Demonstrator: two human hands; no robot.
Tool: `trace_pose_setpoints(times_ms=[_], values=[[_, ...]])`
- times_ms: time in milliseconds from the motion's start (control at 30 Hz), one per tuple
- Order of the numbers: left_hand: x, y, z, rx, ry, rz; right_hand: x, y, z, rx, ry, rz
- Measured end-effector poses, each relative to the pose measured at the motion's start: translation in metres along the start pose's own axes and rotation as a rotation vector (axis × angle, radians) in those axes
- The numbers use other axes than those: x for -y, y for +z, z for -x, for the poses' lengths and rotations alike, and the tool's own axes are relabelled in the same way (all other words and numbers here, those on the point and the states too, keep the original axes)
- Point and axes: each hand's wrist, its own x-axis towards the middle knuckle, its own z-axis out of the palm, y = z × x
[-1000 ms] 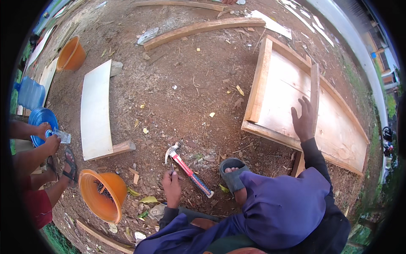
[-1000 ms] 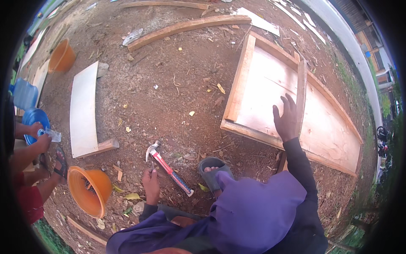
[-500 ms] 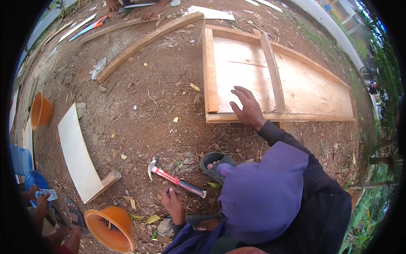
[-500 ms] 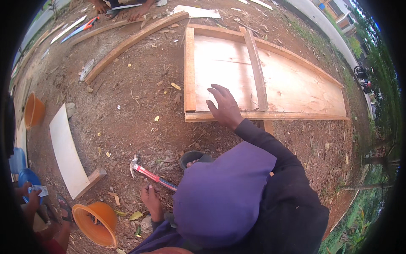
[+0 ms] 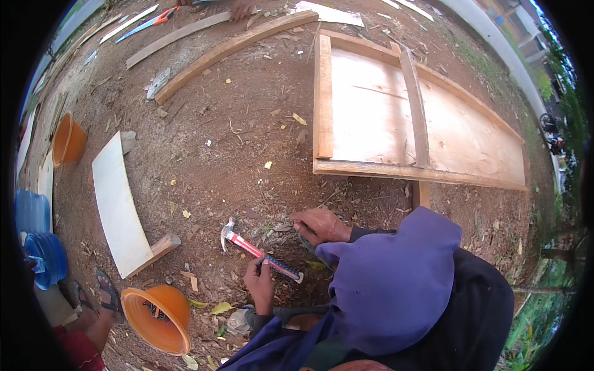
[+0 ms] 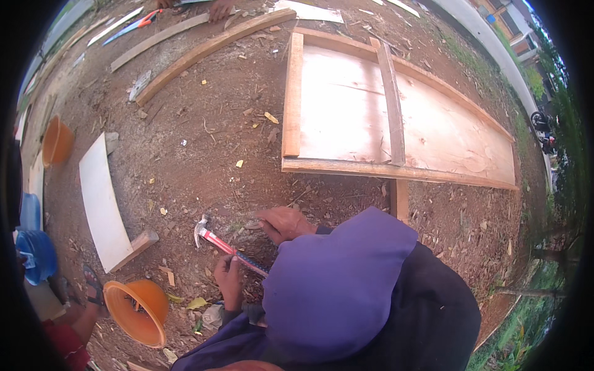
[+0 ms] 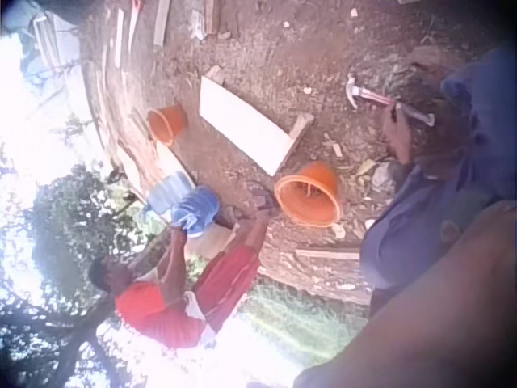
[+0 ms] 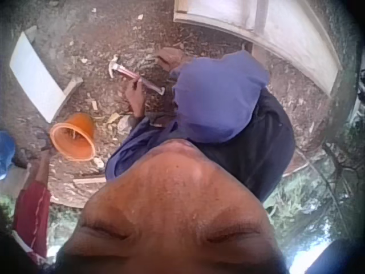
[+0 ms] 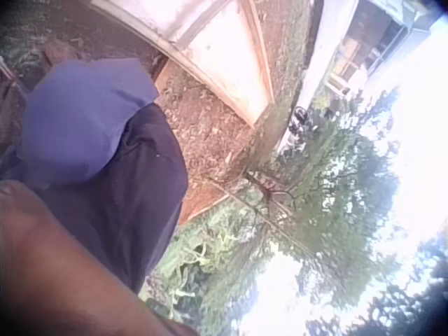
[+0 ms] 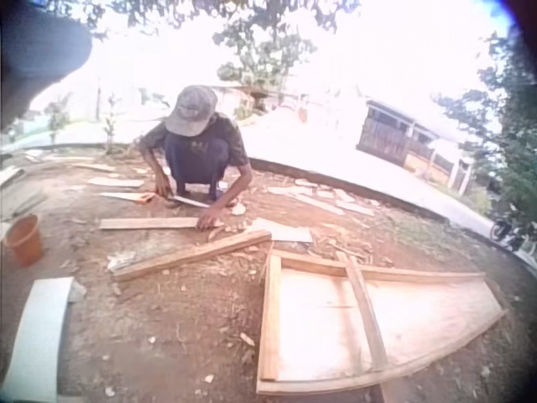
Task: The person assembles a wooden frame by hammering nails into wooden planks and a plywood sheet. They retrieve nails from a bucket, position the wood pieces, and secure them with a hammer. The person also adjusts the frame and uses a chisel to fit components.
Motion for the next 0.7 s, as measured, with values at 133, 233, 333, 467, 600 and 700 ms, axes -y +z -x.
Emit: trace_pose_setpoints(times_ms=[133, 233, 333, 467, 600, 700], values=[[0.003, 0.014, -0.002, -0.013, 0.069, -0.096, 0.009, 0.032, 0.009, 0.082, -0.105, -0.151], [-0.011, 0.014, -0.002, 0.004, 0.094, -0.17, 0.024, 0.041, -0.001, 0.234, 0.045, -0.211], [-0.018, 0.017, 0.0, 0.081, 0.083, -0.134, 0.037, 0.038, -0.006, 0.318, 0.134, -0.202], [-0.015, 0.018, 0.005, 0.162, 0.075, -0.118, 0.028, 0.049, -0.001, 0.269, 0.002, -0.242], [-0.022, 0.022, 0.007, 0.171, 0.047, -0.099, 0.031, 0.045, 0.0, 0.306, 0.174, -0.285], [-0.013, 0.021, 0.008, 0.122, 0.058, -0.082, 0.038, 0.042, -0.004, 0.319, 0.239, -0.292]])
